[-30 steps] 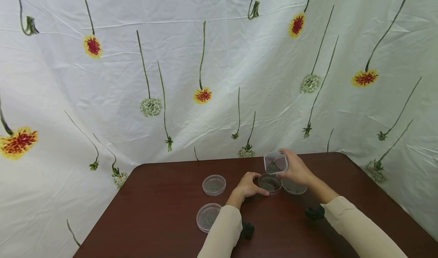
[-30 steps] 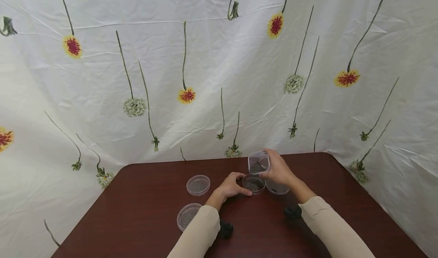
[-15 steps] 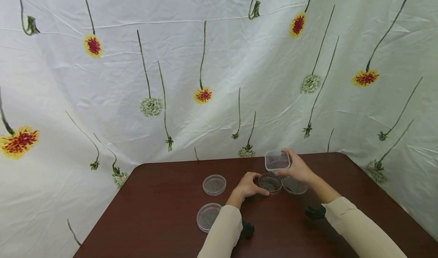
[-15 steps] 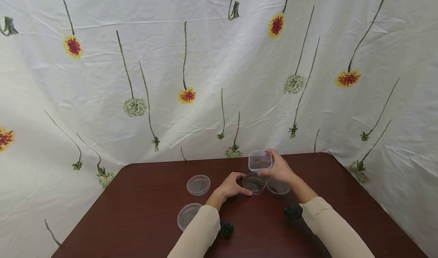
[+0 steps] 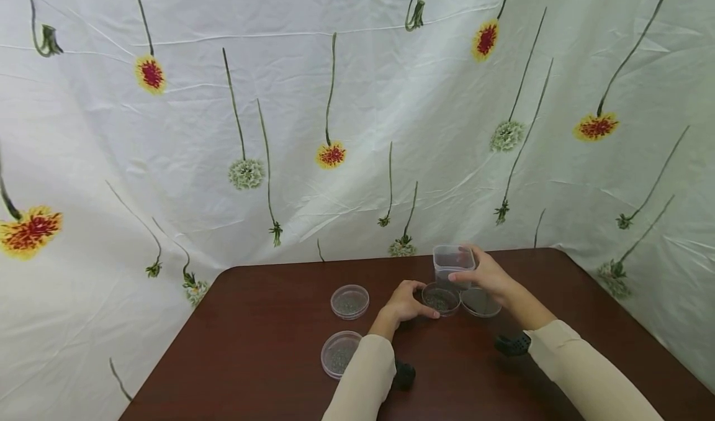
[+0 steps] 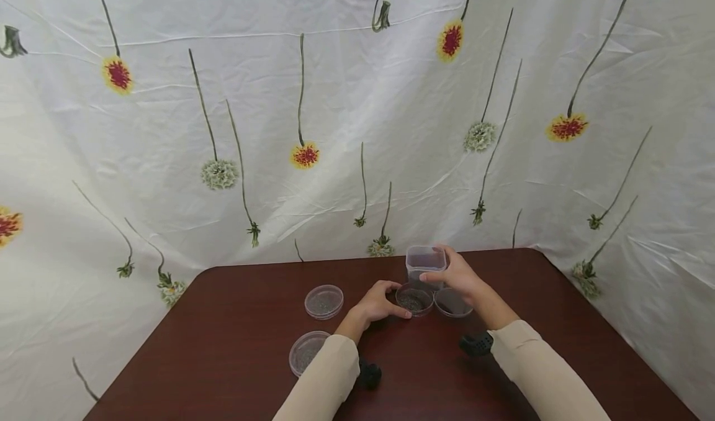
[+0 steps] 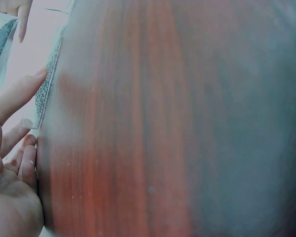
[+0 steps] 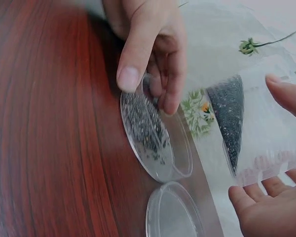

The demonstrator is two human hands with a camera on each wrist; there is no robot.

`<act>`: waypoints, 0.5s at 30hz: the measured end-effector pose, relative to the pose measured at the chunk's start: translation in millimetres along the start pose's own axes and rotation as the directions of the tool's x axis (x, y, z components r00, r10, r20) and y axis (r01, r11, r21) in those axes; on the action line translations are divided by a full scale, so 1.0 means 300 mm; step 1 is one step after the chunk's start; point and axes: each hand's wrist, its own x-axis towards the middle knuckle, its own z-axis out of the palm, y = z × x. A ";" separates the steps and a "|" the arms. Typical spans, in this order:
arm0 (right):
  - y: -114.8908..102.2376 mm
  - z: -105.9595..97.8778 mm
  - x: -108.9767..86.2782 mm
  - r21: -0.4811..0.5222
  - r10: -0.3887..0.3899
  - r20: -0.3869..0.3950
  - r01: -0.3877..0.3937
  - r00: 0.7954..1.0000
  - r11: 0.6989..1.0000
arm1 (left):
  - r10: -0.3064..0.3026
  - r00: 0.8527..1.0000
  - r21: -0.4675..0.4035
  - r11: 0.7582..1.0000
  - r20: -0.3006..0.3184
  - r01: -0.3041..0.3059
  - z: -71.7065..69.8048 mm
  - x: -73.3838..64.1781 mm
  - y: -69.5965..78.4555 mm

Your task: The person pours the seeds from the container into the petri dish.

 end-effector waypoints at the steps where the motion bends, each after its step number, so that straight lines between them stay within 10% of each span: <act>1: 0.003 0.000 0.003 0.043 0.009 0.006 -0.010 1.000 0.999 | 0.001 1.000 -0.001 1.000 0.001 -0.001 -0.001 0.000 0.001; 7: 0.019 -0.002 0.014 0.292 0.023 0.079 -0.046 0.997 0.955 | 0.015 1.000 -0.008 1.000 0.005 -0.015 -0.001 -0.001 0.000; 15: 0.000 -0.005 0.009 0.287 0.004 0.092 -0.030 0.996 0.958 | 0.035 0.999 -0.015 0.999 0.013 -0.035 -0.007 -0.002 0.001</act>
